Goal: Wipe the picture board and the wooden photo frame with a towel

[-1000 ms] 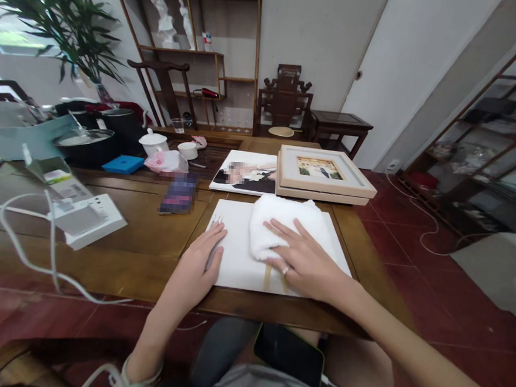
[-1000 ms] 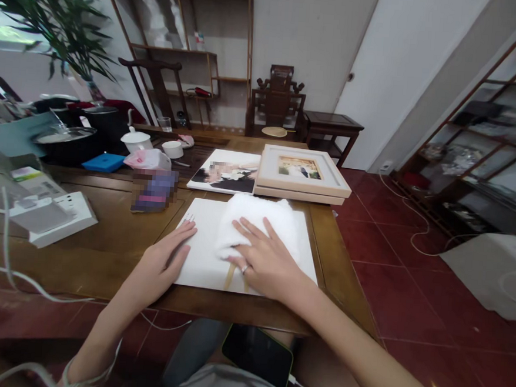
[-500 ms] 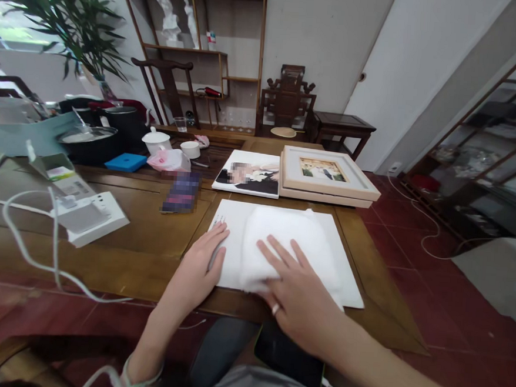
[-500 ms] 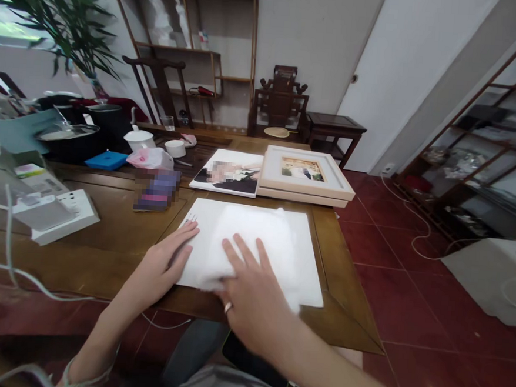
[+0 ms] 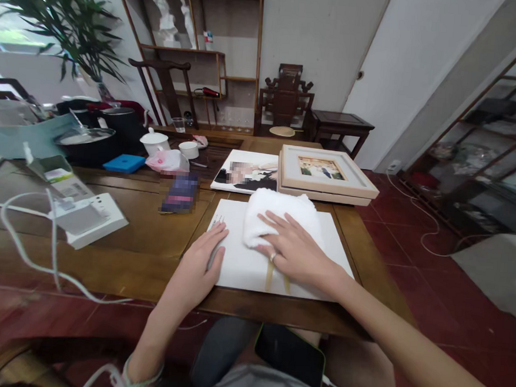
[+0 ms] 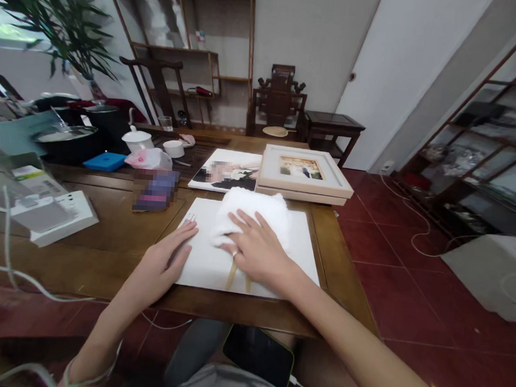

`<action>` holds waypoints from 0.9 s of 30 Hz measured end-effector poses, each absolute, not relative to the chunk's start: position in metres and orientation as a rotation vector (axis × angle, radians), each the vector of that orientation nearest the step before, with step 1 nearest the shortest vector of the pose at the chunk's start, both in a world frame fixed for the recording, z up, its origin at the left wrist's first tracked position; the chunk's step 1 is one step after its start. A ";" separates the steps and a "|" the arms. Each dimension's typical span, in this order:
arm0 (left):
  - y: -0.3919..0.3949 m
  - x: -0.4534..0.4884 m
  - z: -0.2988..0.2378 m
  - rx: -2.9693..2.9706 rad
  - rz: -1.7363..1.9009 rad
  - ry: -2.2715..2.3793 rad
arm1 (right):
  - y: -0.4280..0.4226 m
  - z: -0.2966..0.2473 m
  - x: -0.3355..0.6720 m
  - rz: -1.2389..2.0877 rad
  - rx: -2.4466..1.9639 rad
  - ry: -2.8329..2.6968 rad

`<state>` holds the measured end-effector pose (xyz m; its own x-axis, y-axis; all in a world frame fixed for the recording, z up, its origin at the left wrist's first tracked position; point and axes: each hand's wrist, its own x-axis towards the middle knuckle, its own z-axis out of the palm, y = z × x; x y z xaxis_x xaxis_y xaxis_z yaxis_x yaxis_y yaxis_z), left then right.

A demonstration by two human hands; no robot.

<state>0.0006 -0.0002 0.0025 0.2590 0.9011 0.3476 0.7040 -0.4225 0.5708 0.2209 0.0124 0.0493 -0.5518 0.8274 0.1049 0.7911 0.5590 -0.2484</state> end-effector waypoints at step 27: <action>-0.001 0.001 0.004 2.191 0.923 1.485 | 0.023 0.052 0.213 0.220 -1.385 -2.601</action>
